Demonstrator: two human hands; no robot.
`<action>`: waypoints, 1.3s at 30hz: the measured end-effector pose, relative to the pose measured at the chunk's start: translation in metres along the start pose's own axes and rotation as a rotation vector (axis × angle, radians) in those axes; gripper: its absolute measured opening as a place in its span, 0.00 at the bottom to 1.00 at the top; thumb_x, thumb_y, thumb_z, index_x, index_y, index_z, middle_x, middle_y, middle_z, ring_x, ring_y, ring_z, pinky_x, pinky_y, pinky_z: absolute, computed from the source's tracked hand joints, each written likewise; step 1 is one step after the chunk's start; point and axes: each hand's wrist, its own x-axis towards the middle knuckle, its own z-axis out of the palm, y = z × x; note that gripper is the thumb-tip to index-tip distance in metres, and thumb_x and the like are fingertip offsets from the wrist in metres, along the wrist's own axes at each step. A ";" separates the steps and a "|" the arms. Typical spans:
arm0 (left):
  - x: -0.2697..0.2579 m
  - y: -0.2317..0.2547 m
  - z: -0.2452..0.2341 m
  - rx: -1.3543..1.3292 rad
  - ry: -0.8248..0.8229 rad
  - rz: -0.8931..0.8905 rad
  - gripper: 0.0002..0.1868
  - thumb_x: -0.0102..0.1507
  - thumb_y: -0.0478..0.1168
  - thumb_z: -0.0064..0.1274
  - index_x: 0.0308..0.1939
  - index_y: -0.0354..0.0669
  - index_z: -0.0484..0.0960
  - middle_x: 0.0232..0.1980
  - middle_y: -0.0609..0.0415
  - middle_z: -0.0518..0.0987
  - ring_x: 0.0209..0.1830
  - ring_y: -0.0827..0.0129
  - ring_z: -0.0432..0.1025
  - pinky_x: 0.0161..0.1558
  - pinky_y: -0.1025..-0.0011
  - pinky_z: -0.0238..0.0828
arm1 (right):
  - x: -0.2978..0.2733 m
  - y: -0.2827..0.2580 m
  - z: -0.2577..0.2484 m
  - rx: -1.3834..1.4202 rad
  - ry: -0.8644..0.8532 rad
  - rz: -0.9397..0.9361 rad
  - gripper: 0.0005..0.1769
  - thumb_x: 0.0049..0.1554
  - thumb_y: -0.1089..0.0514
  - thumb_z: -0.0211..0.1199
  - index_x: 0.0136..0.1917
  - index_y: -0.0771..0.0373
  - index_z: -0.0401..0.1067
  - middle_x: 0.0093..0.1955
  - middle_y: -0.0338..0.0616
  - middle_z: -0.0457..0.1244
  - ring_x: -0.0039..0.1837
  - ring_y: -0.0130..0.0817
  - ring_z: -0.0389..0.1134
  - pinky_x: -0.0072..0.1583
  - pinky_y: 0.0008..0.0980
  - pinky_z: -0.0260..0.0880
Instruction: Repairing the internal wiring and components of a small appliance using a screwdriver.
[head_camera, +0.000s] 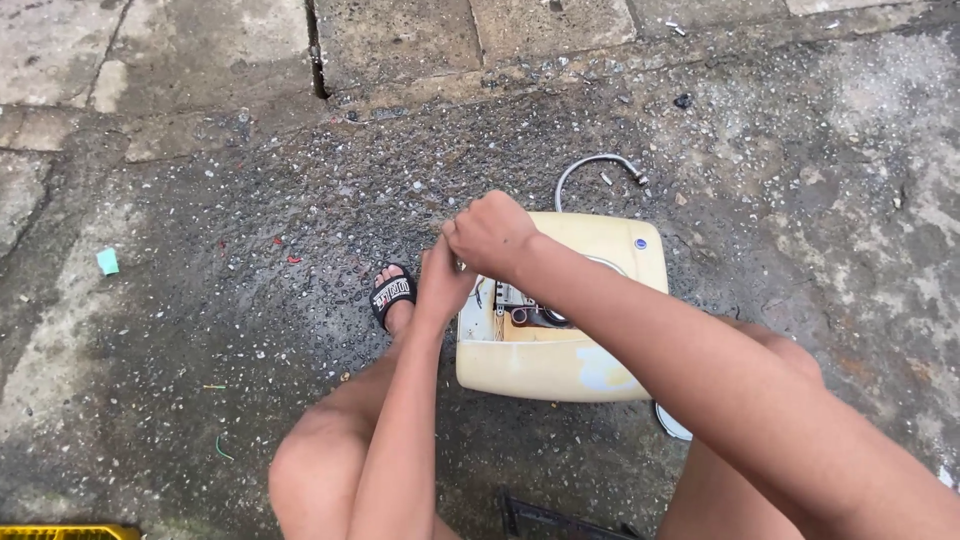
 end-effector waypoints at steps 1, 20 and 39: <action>-0.002 0.015 -0.006 -0.012 -0.064 -0.074 0.14 0.58 0.31 0.52 0.48 0.43 0.74 0.40 0.47 0.75 0.42 0.57 0.63 0.42 0.49 0.63 | 0.000 0.000 -0.002 -0.011 0.007 0.012 0.16 0.63 0.55 0.46 0.55 0.54 0.75 0.47 0.35 0.72 0.51 0.40 0.75 0.50 0.43 0.73; -0.018 -0.119 0.034 0.510 -0.242 -0.420 0.18 0.67 0.60 0.46 0.47 0.59 0.86 0.49 0.56 0.81 0.53 0.53 0.79 0.52 0.55 0.79 | 0.007 -0.005 -0.012 0.216 -0.073 0.298 0.10 0.56 0.55 0.59 0.42 0.57 0.80 0.35 0.40 0.71 0.41 0.41 0.75 0.42 0.41 0.73; -0.036 -0.064 0.023 0.379 -0.268 -0.436 0.12 0.67 0.47 0.45 0.45 0.47 0.80 0.49 0.38 0.84 0.54 0.32 0.77 0.56 0.46 0.73 | -0.038 0.002 -0.048 0.459 -0.102 0.431 0.12 0.53 0.53 0.61 0.43 0.57 0.83 0.40 0.45 0.72 0.49 0.50 0.76 0.50 0.52 0.75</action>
